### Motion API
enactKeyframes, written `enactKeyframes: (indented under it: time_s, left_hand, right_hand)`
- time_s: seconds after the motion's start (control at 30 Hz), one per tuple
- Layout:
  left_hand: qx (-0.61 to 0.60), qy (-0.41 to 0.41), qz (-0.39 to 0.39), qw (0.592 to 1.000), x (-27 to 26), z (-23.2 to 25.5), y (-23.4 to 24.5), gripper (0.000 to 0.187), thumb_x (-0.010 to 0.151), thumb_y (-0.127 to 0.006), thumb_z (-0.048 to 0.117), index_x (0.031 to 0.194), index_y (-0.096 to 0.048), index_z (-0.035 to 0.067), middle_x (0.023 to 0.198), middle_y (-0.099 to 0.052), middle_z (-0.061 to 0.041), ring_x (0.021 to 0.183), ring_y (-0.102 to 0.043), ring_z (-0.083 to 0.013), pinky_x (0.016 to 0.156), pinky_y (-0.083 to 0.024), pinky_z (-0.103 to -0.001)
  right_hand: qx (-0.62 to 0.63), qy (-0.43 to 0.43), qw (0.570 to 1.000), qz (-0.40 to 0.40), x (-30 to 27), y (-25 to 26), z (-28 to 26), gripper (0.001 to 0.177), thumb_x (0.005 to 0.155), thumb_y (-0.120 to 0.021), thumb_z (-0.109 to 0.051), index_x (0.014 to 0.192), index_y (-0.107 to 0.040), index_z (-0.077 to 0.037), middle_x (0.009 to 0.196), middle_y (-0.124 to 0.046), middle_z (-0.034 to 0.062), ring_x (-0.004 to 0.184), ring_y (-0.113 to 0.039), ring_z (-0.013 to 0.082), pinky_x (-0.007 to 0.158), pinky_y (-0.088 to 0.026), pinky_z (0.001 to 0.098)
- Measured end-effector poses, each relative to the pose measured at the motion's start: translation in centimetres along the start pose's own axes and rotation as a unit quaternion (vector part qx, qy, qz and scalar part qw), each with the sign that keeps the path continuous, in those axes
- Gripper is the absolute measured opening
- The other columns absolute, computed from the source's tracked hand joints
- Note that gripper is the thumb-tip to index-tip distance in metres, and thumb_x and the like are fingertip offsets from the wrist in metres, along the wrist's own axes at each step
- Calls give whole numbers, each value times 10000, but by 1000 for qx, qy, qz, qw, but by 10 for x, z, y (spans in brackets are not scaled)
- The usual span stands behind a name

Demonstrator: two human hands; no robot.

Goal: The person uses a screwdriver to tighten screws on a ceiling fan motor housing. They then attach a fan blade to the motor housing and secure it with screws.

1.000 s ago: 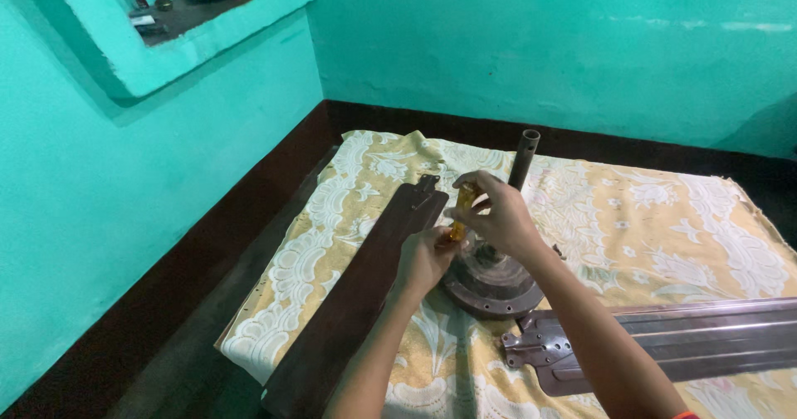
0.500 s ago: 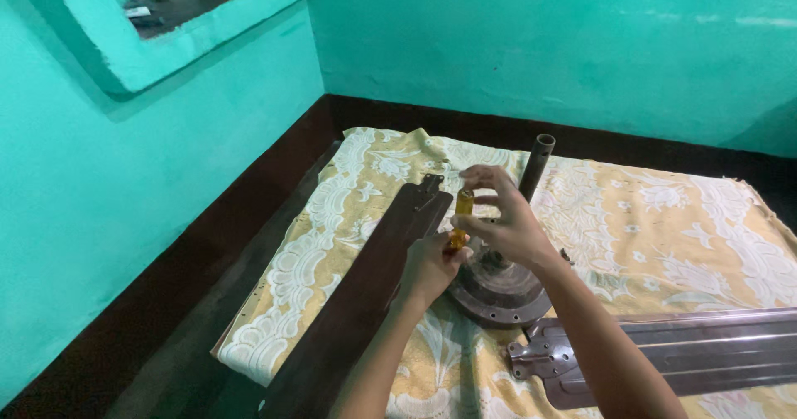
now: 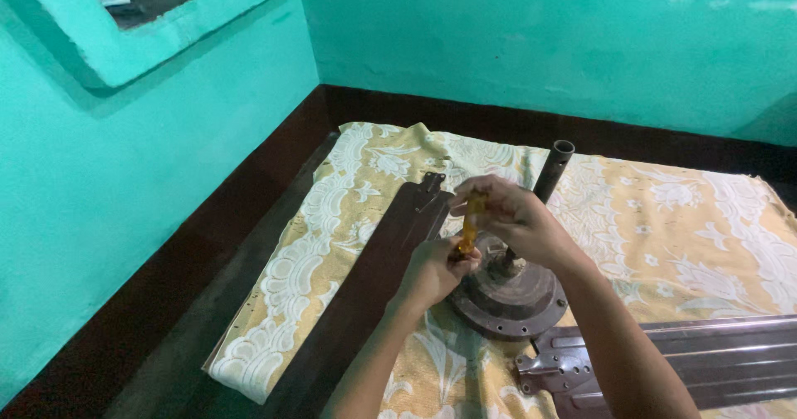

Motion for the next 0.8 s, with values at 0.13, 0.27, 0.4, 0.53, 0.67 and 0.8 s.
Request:
enactKeyframes:
  time_s: [0.13,0.27,0.4,0.53,0.67,0.8]
  left_hand:
    - [-134,-15,24,991,2,1,-3,238,874,-756,267,1010,-707,78,906,-771,-82,829,-777,-213,748,-613,-331]
    - [-16,35,31,999,0,7,7,276,882,-784,358,982,-760,102,856,-771,-89,783,-767,-223,723,-586,-341]
    - [-32,42,7,999,-1,14,17,271,859,-756,349,1020,-769,131,868,-773,-85,797,-776,-220,724,-601,-340]
    - [-3,45,-34,998,3,18,19,256,875,-760,336,1020,-766,125,870,-776,-86,806,-766,-229,741,-596,-347]
    - [18,87,-55,995,4,18,15,288,874,-788,329,1013,-740,82,830,-757,-90,770,-762,-207,727,-596,-337]
    - [-32,56,-59,996,0,14,10,264,878,-761,313,1002,-754,81,844,-781,-52,732,-766,-167,715,-615,-292]
  right_hand:
    - [-261,-94,956,99,2,-4,2,435,874,-806,-167,1280,-655,-126,1183,-737,72,1131,-740,181,1001,-611,343]
    - [-202,165,965,45,-6,-11,-12,582,834,-737,24,1392,-573,10,1287,-607,200,1187,-625,301,1026,-506,435]
    - [-79,19,996,23,-9,-6,-8,558,843,-682,21,1381,-599,-99,1199,-721,74,1158,-709,206,1028,-575,355]
    - [-280,-24,950,134,-8,-10,-4,481,833,-861,-132,1264,-650,-96,1205,-734,90,1146,-742,204,1006,-607,348]
    - [-271,154,937,161,-14,-15,-14,590,765,-764,3,1334,-606,-15,1345,-568,232,1199,-637,291,981,-584,384]
    - [-189,74,973,107,-10,-15,-18,548,771,-726,-55,1309,-620,-83,1202,-704,104,1125,-719,233,963,-605,367]
Point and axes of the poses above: each hand's wrist, its own x-axis towards the middle knuckle, its own y-axis out of the back of the hand, z = x × y, the point moved 2 cm from there along x, towards the middle knuckle
